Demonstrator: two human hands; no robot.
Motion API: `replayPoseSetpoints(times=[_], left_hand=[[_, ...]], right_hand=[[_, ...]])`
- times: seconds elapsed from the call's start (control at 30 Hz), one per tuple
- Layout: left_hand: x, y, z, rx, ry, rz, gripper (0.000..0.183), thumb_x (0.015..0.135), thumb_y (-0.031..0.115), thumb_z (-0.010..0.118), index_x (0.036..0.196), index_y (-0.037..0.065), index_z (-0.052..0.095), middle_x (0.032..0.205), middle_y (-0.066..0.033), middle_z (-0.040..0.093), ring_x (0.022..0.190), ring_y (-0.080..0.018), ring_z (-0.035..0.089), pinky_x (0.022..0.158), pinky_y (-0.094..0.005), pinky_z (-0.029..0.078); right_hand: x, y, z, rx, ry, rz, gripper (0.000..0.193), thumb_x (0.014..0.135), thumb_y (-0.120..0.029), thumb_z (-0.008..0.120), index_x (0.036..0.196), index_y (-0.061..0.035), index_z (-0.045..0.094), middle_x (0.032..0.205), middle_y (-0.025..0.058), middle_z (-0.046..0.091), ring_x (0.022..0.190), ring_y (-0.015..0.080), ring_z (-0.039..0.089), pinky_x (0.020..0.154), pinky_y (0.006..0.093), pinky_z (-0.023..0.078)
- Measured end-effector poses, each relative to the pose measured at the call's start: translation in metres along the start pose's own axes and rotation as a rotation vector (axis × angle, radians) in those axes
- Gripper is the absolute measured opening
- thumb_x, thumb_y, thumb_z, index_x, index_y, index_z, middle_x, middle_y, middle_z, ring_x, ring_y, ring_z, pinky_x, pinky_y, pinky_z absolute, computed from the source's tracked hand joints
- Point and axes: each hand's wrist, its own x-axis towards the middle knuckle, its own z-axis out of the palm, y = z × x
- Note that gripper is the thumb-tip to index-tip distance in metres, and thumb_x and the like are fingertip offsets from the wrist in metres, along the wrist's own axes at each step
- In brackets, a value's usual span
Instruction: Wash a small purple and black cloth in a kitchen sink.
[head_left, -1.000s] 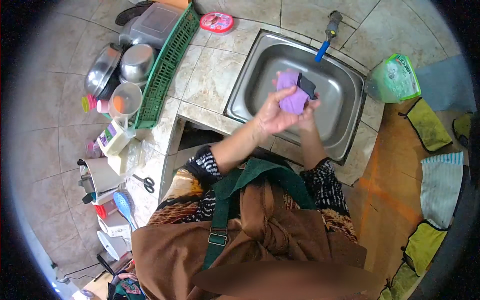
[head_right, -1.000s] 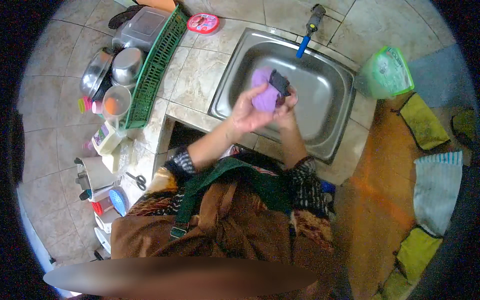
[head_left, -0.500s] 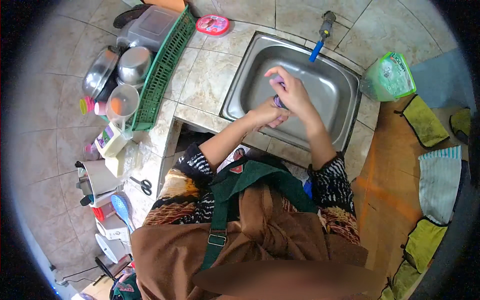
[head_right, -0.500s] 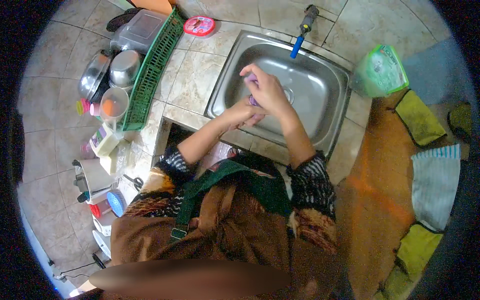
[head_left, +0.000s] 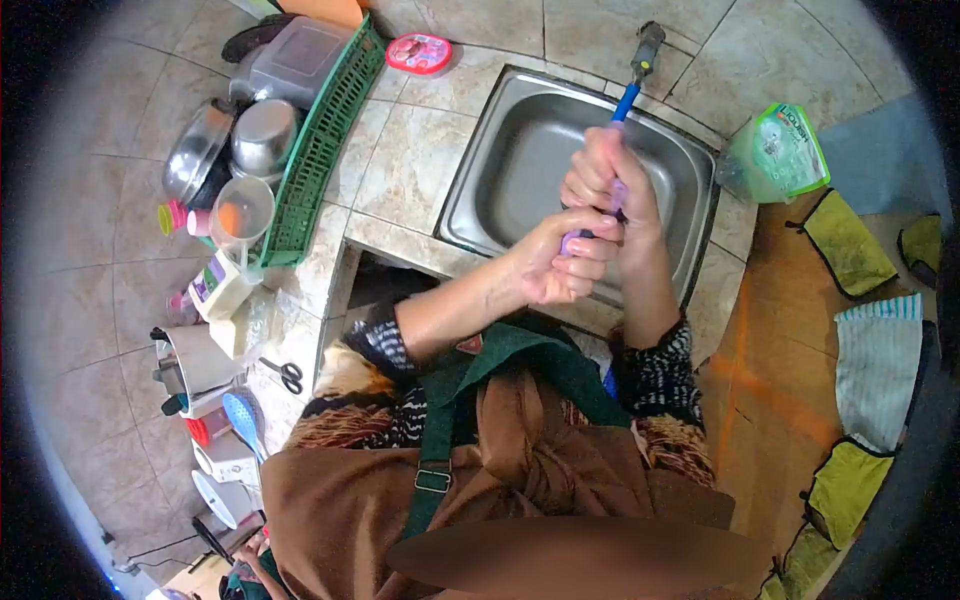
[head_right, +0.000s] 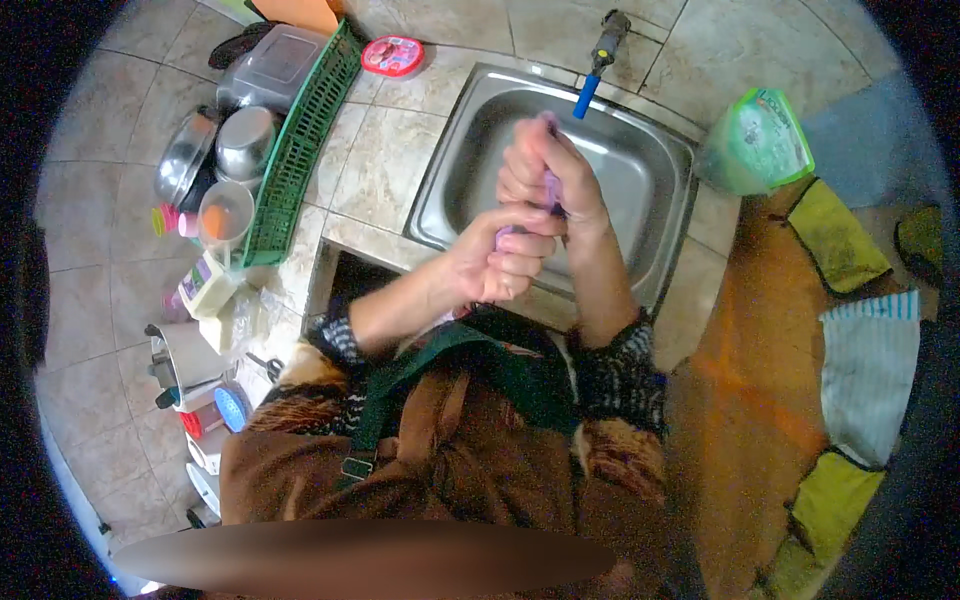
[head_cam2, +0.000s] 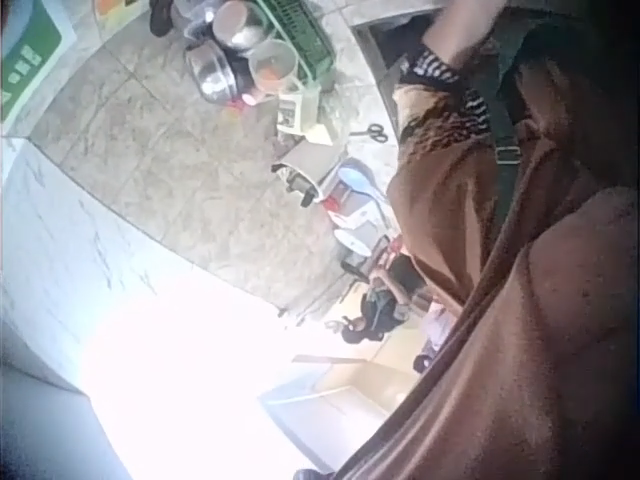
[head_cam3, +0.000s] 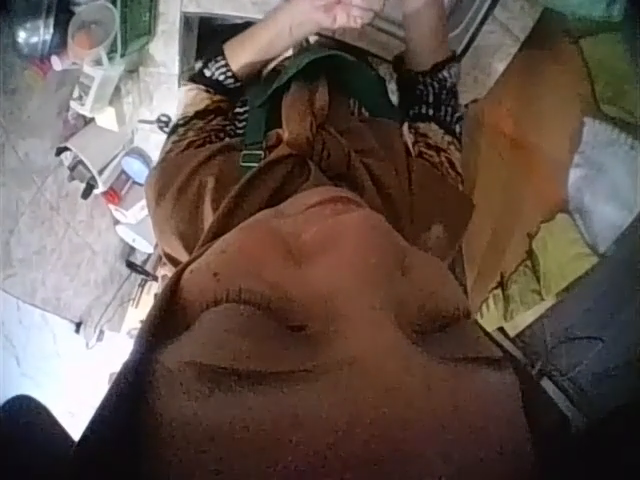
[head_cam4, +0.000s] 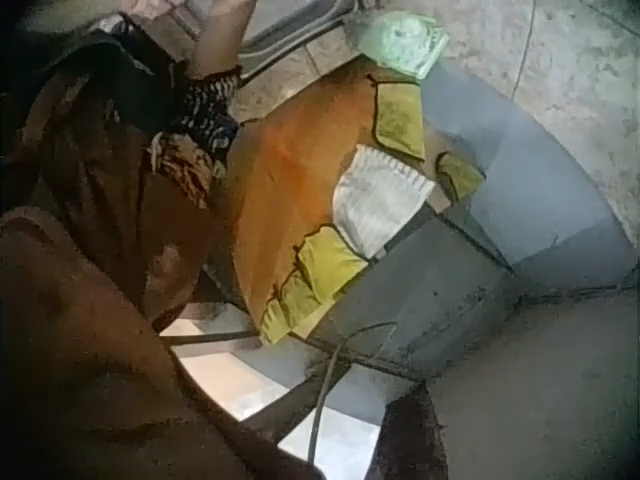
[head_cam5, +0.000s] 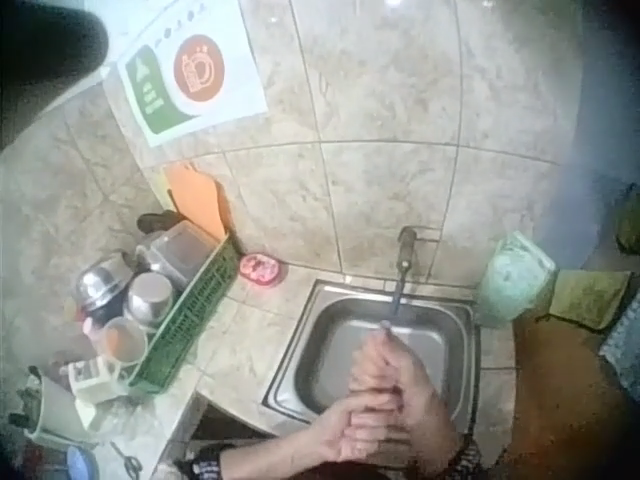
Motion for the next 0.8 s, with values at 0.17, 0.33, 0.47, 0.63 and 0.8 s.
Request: replayPoseSetpoints(times=[0.17,0.33,0.47,0.63,0.8], left_hand=[[0.009,0.026,-0.053,0.769,0.637,0.067,0.025,0.082,0.022,0.052,0.06,0.017,0.04,0.048,0.0055,0.034,0.034,-0.0065,0.024,0.033,-0.0218,0.016],[0.022,0.038,-0.107,1.008,0.889,0.176,0.026,0.077,0.025,0.057,0.06,0.013,0.041,0.046,0.0012,0.036,0.034,-0.0096,0.031,0.031,-0.025,0.019],[0.032,0.055,-0.147,1.141,0.984,0.286,0.028,0.075,0.026,0.059,0.06,0.008,0.044,0.045,-0.0039,0.043,0.036,-0.0138,0.042,0.031,-0.0294,0.028],[0.038,0.063,-0.169,1.395,1.13,0.291,0.035,0.077,0.033,0.054,0.063,0.002,0.053,0.051,-0.0098,0.052,0.042,-0.0184,0.05,0.039,-0.0336,0.036],[0.04,0.075,-0.203,1.717,1.187,0.269,0.047,0.077,0.041,0.05,0.071,-0.005,0.06,0.061,-0.0172,0.06,0.054,-0.0263,0.059,0.052,-0.0379,0.044]], right_hand=[[0.002,0.019,-0.035,-0.428,0.572,0.272,0.035,0.091,-0.032,0.046,0.063,-0.0138,0.036,0.049,-0.0057,0.029,0.038,0.0049,0.027,0.037,0.021,0.024],[0.001,0.052,-0.1,-0.686,0.764,0.327,0.035,0.088,-0.03,0.05,0.06,-0.0131,0.038,0.048,-0.0054,0.034,0.039,0.005,0.031,0.036,0.0219,0.024],[0.001,0.069,-0.139,-1.299,0.829,0.328,0.035,0.085,-0.034,0.049,0.068,-0.004,0.053,0.059,0.0089,0.052,0.054,0.0222,0.049,0.048,0.0326,0.037],[0.003,0.075,-0.156,-1.599,0.887,0.398,0.038,0.084,-0.034,0.045,0.084,-0.001,0.062,0.085,0.0239,0.059,0.085,0.0423,0.055,0.076,0.0435,0.044],[0.003,0.087,-0.173,-1.735,0.901,0.3,0.037,0.083,-0.033,0.045,0.076,0.0001,0.061,0.071,0.0239,0.058,0.071,0.0393,0.058,0.069,0.0449,0.044]])
